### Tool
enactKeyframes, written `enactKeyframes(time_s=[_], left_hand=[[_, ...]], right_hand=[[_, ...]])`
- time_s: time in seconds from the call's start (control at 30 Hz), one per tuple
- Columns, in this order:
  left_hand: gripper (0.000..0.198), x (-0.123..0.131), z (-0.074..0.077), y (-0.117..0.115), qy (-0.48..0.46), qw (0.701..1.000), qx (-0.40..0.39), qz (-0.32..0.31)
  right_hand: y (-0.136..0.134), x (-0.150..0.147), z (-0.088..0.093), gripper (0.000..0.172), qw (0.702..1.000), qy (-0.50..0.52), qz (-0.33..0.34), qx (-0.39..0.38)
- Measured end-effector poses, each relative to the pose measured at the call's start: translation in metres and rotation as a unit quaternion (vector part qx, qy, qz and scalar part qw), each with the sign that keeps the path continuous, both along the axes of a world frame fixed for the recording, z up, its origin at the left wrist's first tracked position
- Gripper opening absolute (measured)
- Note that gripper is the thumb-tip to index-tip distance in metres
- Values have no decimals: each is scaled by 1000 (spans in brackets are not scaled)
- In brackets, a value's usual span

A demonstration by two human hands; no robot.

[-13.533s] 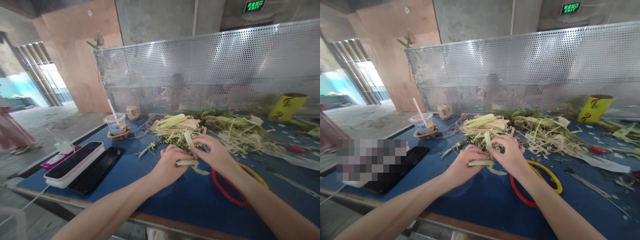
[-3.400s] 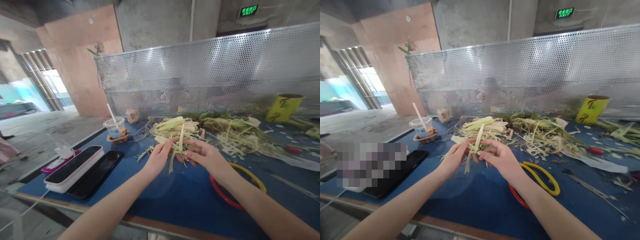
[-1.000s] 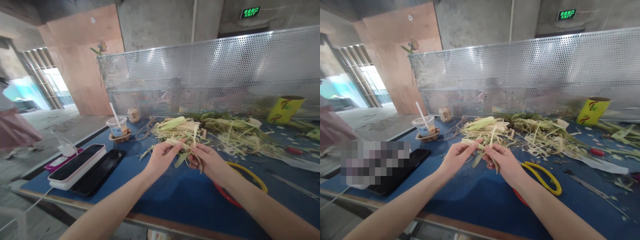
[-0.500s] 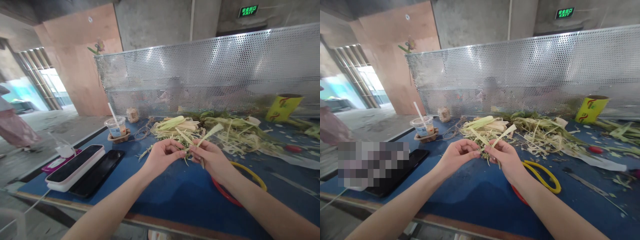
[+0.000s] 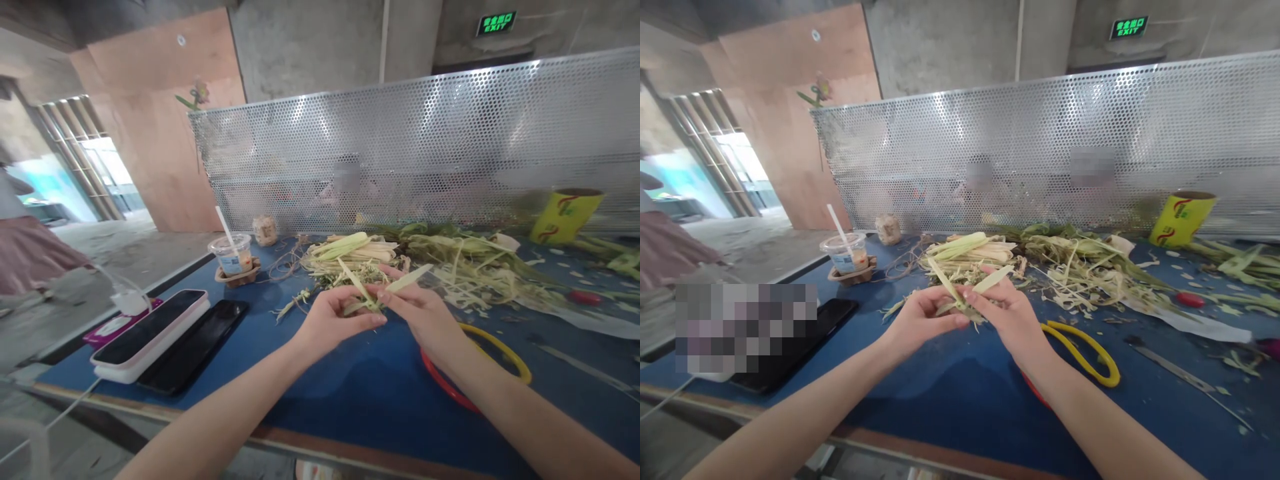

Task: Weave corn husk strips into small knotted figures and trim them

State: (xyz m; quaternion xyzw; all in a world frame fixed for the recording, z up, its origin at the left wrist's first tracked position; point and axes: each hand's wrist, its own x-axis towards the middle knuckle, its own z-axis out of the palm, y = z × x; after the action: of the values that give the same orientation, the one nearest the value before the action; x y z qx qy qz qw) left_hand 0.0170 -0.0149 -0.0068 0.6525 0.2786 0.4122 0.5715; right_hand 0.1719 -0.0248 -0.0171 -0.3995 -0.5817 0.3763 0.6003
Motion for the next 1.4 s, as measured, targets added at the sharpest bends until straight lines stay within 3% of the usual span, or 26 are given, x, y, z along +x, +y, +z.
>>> enactKeyframes(time_s=[0.13,0.27,0.43,0.53,0.77,1.0,1.1,1.2,1.23,1.3,1.4], left_hand=[[25,3,-4,-1,18,999,20,26],[24,4,3,-5,46,997,39,48],[19,0,9,-6,144,966,201,82],[22,-2,6,-5,205,940,257,95],[25,2,0,-4,154,964,207,58],[26,-2,2,-5,168,967,184,58],[27,-3,1,-5,216,957,190,42],[28,-3,0,-5,269,936,220,49],[29,-2,0,-5,280,930,234,54],[32,-1,1,-6,298,919,255,54],[34,0,3,-9,324,905,273,35]], right_hand=[[-6,-4,3,15,999,-30,35,-14],[-5,-2,4,13,999,-19,48,-16],[-2,0,3,14,999,17,32,-15],[-3,-2,2,13,998,33,42,-27],[-4,-3,1,17,998,28,42,-26],[-3,3,5,14,999,33,24,-4],[-7,12,19,24,998,-25,49,-15],[-16,21,34,35,985,-150,-55,70],[-18,22,37,35,968,-207,-89,111],[-20,22,36,24,937,-304,-92,147],[-17,17,26,10,929,-338,-54,139]])
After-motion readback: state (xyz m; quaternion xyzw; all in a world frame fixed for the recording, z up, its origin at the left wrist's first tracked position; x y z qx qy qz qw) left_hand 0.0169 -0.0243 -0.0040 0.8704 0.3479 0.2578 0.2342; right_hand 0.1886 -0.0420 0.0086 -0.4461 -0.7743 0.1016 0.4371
